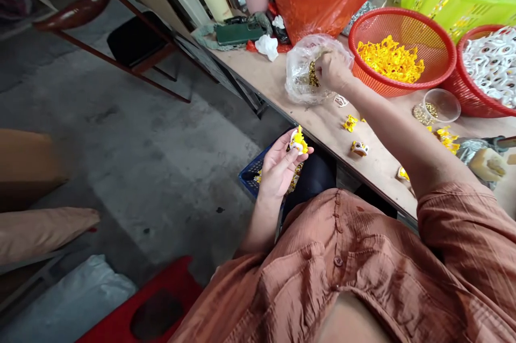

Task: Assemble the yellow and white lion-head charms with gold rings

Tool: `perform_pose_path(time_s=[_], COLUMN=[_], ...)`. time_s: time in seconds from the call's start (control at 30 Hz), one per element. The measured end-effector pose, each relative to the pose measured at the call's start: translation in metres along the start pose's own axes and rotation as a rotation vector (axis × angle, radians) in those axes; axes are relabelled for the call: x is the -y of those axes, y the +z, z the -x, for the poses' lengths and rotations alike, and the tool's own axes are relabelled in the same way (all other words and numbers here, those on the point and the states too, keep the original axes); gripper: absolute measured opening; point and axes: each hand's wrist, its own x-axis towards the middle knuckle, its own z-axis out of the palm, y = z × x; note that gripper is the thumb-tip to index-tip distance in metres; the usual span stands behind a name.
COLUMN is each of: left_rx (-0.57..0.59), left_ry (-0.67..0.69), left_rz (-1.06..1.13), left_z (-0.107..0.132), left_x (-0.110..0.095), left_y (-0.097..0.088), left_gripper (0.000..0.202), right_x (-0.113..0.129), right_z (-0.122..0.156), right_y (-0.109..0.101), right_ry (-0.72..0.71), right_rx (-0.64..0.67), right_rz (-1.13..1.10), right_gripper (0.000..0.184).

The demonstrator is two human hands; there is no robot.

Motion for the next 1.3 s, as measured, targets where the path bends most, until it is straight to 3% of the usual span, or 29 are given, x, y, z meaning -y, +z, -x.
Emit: perform_pose_path(time_s=[0.1, 0.27, 0.4, 0.6, 0.67, 0.73, 0.83, 0.9, 1.07, 1.2, 1.3], left_rx=[0.024, 0.015, 0.075, 0.191, 0.227, 0.28, 0.359, 0.379, 0.382, 0.378, 0.401], left_ry=[-0.007, 0.154, 0.215, 0.236, 0.176, 0.022, -0.248, -0.342, -0.429, -0.427, -0.42], left_rz=[-0.019, -0.135, -0.245, -0.352, -0.316, -0.245, -0.135, -0.104, -0.127, -0.254, -0.338], left_z=[0.004, 0.01, 0.009, -0.002, -0.007, -0.013, -0.021, -0.025, -0.027, -0.024, -0.021], left_x=[-0.003, 0.003, 0.012, 0.028, 0.034, 0.038, 0.047, 0.056, 0.084, 0.101, 0.108], left_y=[0.001, 0.011, 0.021, 0.046, 0.058, 0.071, 0.09, 0.102, 0.13, 0.149, 0.161], left_gripper=[0.051, 0.041, 0.035, 0.032, 0.028, 0.026, 0.039, 0.048, 0.045, 0.046, 0.048], right_x=[0.01, 0.041, 0.055, 0.067, 0.065, 0.062, 0.056, 0.053, 0.046, 0.038, 0.032], right_z=[0.005, 0.042, 0.114, 0.235, 0.262, 0.283, 0.308, 0.322, 0.355, 0.377, 0.39], right_y=[-0.018, -0.058, -0.086, -0.09, -0.085, -0.082, -0.083, -0.087, -0.095, -0.099, -0.1], right_ry=[0.04, 0.057, 0.087, 0.316, 0.389, 0.415, 0.409, 0.401, 0.314, 0.238, 0.203], right_rx=[-0.085, -0.27, -0.288, -0.374, -0.424, -0.473, -0.527, -0.561, -0.693, -0.639, -0.619], right_rz=[0.047, -0.094, -0.362, -0.958, -1.069, -1.122, -1.11, -1.053, -0.672, -0.398, -0.334], right_gripper=[0.011, 0.02, 0.007, 0.026, 0.026, 0.023, 0.024, 0.025, 0.015, 0.015, 0.014])
